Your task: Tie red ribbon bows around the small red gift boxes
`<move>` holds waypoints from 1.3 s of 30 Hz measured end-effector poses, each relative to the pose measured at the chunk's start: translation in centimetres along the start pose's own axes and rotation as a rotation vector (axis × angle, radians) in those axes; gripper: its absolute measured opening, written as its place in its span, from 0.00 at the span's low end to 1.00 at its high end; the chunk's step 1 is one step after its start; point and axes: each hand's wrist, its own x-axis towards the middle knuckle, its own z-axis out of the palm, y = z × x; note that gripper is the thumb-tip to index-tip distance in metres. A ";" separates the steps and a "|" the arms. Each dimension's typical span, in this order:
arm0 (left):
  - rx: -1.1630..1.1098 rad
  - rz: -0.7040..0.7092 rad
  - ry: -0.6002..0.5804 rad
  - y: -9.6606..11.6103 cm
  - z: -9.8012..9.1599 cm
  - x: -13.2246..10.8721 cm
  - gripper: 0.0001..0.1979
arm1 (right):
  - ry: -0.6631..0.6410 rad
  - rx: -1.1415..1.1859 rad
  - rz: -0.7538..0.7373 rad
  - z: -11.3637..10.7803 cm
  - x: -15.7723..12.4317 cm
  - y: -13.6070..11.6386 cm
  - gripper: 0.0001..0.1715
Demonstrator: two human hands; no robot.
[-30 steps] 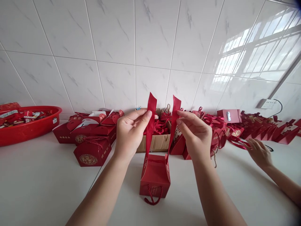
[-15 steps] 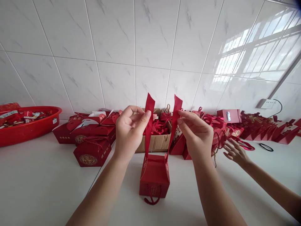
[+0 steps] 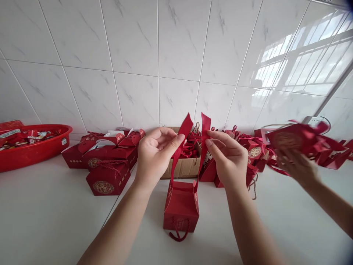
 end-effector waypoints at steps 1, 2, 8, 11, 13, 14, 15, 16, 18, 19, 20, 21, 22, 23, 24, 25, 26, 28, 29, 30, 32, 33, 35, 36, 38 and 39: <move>-0.006 -0.017 -0.028 0.1 0.1 -0.1 0.09 | -0.026 0.012 0.015 0.1 0.0 -0.1 0.10; -0.004 -0.035 -0.057 0.1 0.2 -0.2 0.08 | -0.053 0.024 0.029 0.1 -0.1 -0.1 0.10; 0.043 -0.114 -0.181 0.2 0.6 -0.5 0.08 | -0.159 0.052 0.072 0.3 -0.1 -0.5 0.12; 0.073 -0.125 -0.165 0.1 0.6 -0.4 0.10 | -0.207 0.071 0.098 0.4 0.0 -0.7 0.13; 0.088 -0.136 -0.139 0.1 0.5 -0.4 0.11 | -0.230 0.094 0.112 0.4 0.0 -0.7 0.13; 0.086 -0.145 -0.124 0.0 0.5 -0.4 0.12 | -0.235 0.108 0.117 0.4 -0.1 -0.7 0.14; 0.076 -0.156 -0.112 0.0 0.4 -0.4 0.13 | -0.241 0.122 0.123 0.4 -0.1 -0.7 0.14; 0.064 -0.168 -0.111 -0.1 0.4 -0.3 0.14 | -0.245 0.133 0.130 0.4 -0.1 -0.7 0.14; 0.053 -0.185 -0.145 -0.2 0.4 -0.3 0.13 | -0.256 0.142 0.140 0.4 -0.2 -0.7 0.15; 0.052 -0.185 -0.166 -0.2 0.5 -0.3 0.12 | -0.258 0.143 0.141 0.4 -0.3 -0.7 0.15; 0.051 -0.181 -0.181 -0.3 0.5 -0.3 0.10 | -0.261 0.143 0.139 0.4 -0.3 -0.7 0.17; 0.046 -0.171 -0.183 -0.3 0.6 -0.3 0.10 | -0.262 0.146 0.136 0.4 -0.3 -0.7 0.18; 0.039 -0.158 -0.169 -0.4 0.6 -0.3 0.10 | -0.260 0.149 0.135 0.4 -0.3 -0.7 0.21; 0.031 -0.141 -0.144 -0.5 0.7 -0.3 0.10 | -0.256 0.150 0.135 0.4 -0.3 -0.6 0.22; 0.024 -0.126 -0.117 -0.5 0.7 -0.3 0.09 | -0.252 0.151 0.139 0.4 -0.3 -0.6 0.24; 0.020 -0.113 -0.095 -0.6 0.8 -0.4 0.09 | -0.253 0.157 0.146 0.4 -0.3 -0.6 0.24; 0.019 -0.102 -0.078 -0.6 0.8 -0.4 0.09 | -0.262 0.171 0.159 0.4 -0.3 -0.5 0.24; 0.024 -0.087 -0.060 -0.6 0.8 -0.4 0.08 | -0.302 0.217 0.196 0.3 -0.2 -0.5 0.19; 0.030 -0.080 -0.058 -0.6 0.8 -0.4 0.08 | -0.328 0.244 0.213 0.3 -0.2 -0.5 0.14; 0.034 -0.071 -0.059 -0.6 0.9 -0.5 0.07 | -0.354 0.264 0.226 0.3 -0.2 -0.5 0.11; 0.032 -0.050 -0.067 -0.5 0.9 -0.5 0.06 | -0.380 0.274 0.235 0.3 -0.2 -0.7 0.06; 0.025 -0.043 -0.074 -0.5 1.0 -0.6 0.05 | -0.381 0.272 0.229 0.4 -0.3 -0.7 0.05; 0.010 -0.045 -0.088 -0.5 1.1 -0.6 0.05 | -0.369 0.274 0.219 0.5 -0.3 -0.8 0.05; 0.006 -0.053 -0.095 -0.5 1.1 -0.6 0.05 | -0.357 0.285 0.215 0.5 -0.3 -0.7 0.05; 0.002 -0.076 -0.119 -0.5 1.1 -0.6 0.06 | -0.339 0.331 0.213 0.6 -0.3 -0.6 0.06; 0.002 -0.087 -0.140 -0.5 1.1 -0.6 0.06 | -0.334 0.359 0.216 0.6 -0.3 -0.4 0.06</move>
